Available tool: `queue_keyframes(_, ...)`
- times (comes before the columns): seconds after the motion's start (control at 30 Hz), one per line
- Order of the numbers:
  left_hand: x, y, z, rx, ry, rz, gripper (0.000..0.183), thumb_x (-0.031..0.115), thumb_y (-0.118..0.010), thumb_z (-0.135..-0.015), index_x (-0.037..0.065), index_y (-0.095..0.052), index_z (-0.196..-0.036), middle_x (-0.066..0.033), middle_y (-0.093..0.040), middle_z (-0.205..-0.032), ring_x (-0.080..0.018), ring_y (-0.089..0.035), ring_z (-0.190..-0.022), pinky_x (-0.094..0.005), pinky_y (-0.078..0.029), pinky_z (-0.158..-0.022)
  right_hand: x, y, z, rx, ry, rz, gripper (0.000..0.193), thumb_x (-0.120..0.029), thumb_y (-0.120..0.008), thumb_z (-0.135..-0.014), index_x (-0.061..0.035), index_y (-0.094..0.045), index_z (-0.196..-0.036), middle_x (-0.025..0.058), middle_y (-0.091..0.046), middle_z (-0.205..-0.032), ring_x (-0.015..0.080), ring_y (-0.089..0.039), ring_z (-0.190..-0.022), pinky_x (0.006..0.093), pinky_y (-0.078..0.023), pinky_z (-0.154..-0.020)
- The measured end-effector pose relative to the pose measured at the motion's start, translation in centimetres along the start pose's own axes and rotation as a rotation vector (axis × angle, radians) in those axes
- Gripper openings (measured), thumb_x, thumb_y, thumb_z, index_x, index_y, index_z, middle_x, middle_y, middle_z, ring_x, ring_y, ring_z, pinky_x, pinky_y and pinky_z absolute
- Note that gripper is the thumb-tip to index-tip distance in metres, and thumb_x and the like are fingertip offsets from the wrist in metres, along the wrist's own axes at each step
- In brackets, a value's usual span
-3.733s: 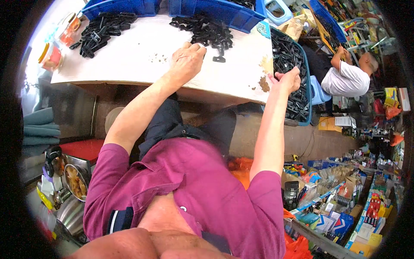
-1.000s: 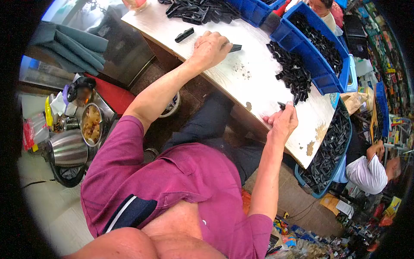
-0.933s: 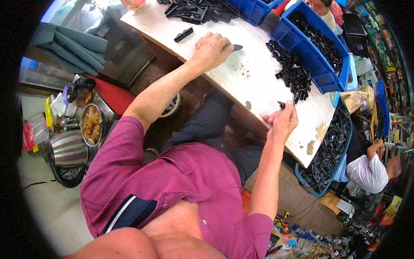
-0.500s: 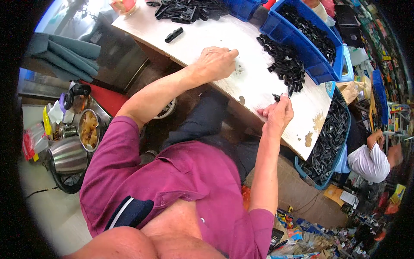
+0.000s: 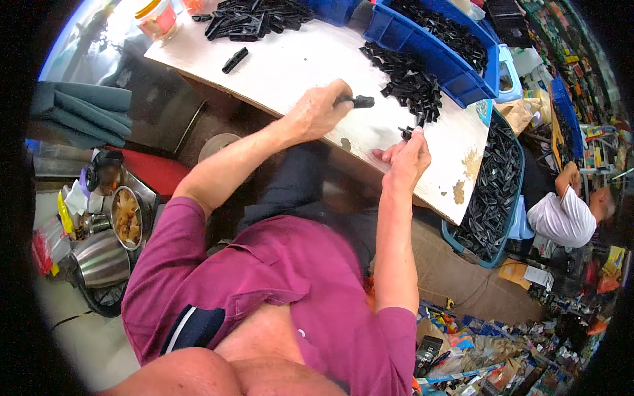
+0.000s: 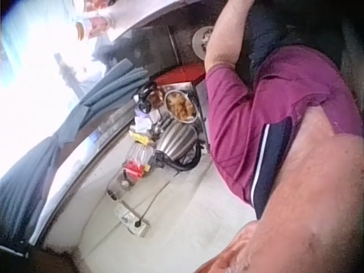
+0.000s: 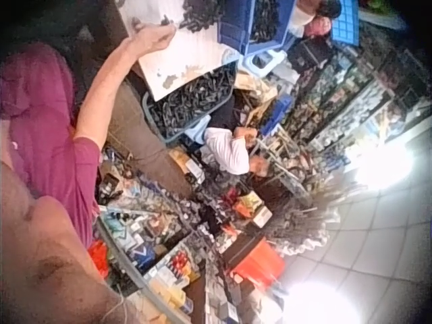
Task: The person assembles plastic components by picking up plastic parts from the table and bins, fitting them together by hand, and placing the assembled pieces onto the table.
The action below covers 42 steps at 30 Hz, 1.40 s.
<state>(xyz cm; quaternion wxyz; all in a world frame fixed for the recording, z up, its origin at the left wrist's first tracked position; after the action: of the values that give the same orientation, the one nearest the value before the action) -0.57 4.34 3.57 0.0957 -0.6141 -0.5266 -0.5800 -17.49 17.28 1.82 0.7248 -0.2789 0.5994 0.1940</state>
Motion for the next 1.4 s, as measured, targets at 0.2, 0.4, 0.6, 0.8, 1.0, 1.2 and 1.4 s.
queue_keyframes(0.2, 1.4, -5.0, 1.4, -0.048, -0.018, 0.375, 0.026, 0.021, -0.057, -0.094, -0.002, -0.057, -0.106, -0.0163, -0.063, -0.084, -0.0210, -0.061, -0.079, -0.0354, -0.049, -0.074, 0.1, -0.3, 0.6, 0.039, -0.027, -0.115, 0.039, -0.038, -0.045, -0.101, -0.0058, -0.051, -0.079, 0.0001, -0.041, -0.050, 0.0128, -0.043, -0.046, 0.0320, -0.051, -0.047)
queue_keyframes(0.4, 2.7, -7.5, 1.2, -0.088, 0.030, 0.469, 0.024, 0.021, -0.055, -0.097, -0.003, -0.057, -0.102, -0.0141, -0.062, -0.082, -0.0190, -0.059, -0.079, -0.0336, -0.049, -0.074, 0.5, 0.3, 0.2, 0.135, 0.072, -0.051, 0.032, -0.033, -0.050, -0.099, -0.0075, -0.058, -0.081, -0.0024, -0.052, -0.063, 0.0074, -0.044, -0.050, 0.0249, -0.033, -0.043)
queue_keyframes(0.6, 2.4, -7.7, 1.0, 0.044, 0.105, 0.496, 0.025, 0.023, -0.055, -0.097, -0.002, -0.058, -0.101, -0.0117, -0.062, -0.081, -0.0169, -0.056, -0.076, -0.0330, -0.048, -0.070, 0.6, 0.3, 0.5, 0.118, 0.069, -0.012, 0.033, -0.030, -0.052, -0.099, -0.0079, -0.056, -0.075, -0.0026, -0.048, -0.062, 0.0069, -0.040, -0.051, 0.0244, -0.032, -0.046)
queue_keyframes(0.8, 4.7, -9.5, 1.6, 0.209, 0.087, 0.410, 0.033, 0.028, -0.055, -0.095, 0.003, -0.053, -0.118, -0.0237, -0.063, -0.075, -0.0412, -0.064, -0.072, -0.0458, -0.049, -0.066, 2.1, 1.7, -0.5, 0.032, 0.220, -0.001, 0.029, -0.027, -0.053, -0.100, -0.0048, -0.059, -0.083, -0.0023, -0.051, -0.076, 0.0078, -0.046, -0.071, 0.0252, -0.040, -0.061)
queue_keyframes(1.0, 4.0, -9.3, 1.8, 0.088, -0.002, 0.438, 0.034, 0.030, -0.054, -0.096, 0.003, -0.052, -0.118, -0.0276, -0.064, -0.085, -0.0448, -0.064, -0.082, -0.0477, -0.049, -0.074, 1.4, 1.3, -0.3, 0.076, 0.051, -0.004, 0.024, -0.024, -0.051, -0.098, -0.0039, -0.059, -0.088, 0.0010, -0.055, -0.081, 0.0119, -0.052, -0.074, 0.0271, -0.047, -0.064)
queue_keyframes(1.2, -2.3, 6.8, 2.8, 0.724, -0.033, -0.319, 0.034, 0.020, -0.068, -0.088, -0.001, -0.060, -0.114, -0.0192, -0.063, -0.108, -0.0340, -0.059, -0.105, -0.0408, -0.046, -0.094, -0.8, 3.1, 0.2, 0.285, -0.131, -0.023, 0.031, -0.029, -0.043, -0.098, -0.0013, -0.045, -0.084, 0.0025, -0.035, -0.054, 0.0153, -0.040, -0.042, 0.0485, -0.061, -0.053)
queue_keyframes(1.4, -11.3, 16.2, 1.6, 0.580, 0.295, -0.979, 0.016, 0.017, -0.062, -0.082, 0.013, -0.065, -0.097, -0.0118, -0.069, -0.098, -0.0336, -0.063, -0.097, -0.0478, -0.051, -0.077, -4.6, 13.1, -5.2, 0.507, -0.017, -0.160, 0.044, -0.036, -0.048, -0.095, 0.0072, -0.049, -0.091, 0.0072, -0.036, -0.054, 0.0224, -0.040, -0.043, 0.0519, -0.060, -0.055)
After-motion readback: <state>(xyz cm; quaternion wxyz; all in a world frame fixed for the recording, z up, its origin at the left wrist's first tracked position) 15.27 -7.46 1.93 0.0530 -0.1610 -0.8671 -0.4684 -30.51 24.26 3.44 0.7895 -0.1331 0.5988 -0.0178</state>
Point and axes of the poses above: each hand's wrist, its own z-axis away from the middle knuckle, its own y-axis out of the back of the hand, x = y × z, the point moved 5 cm from there along -z, towards the middle knuckle
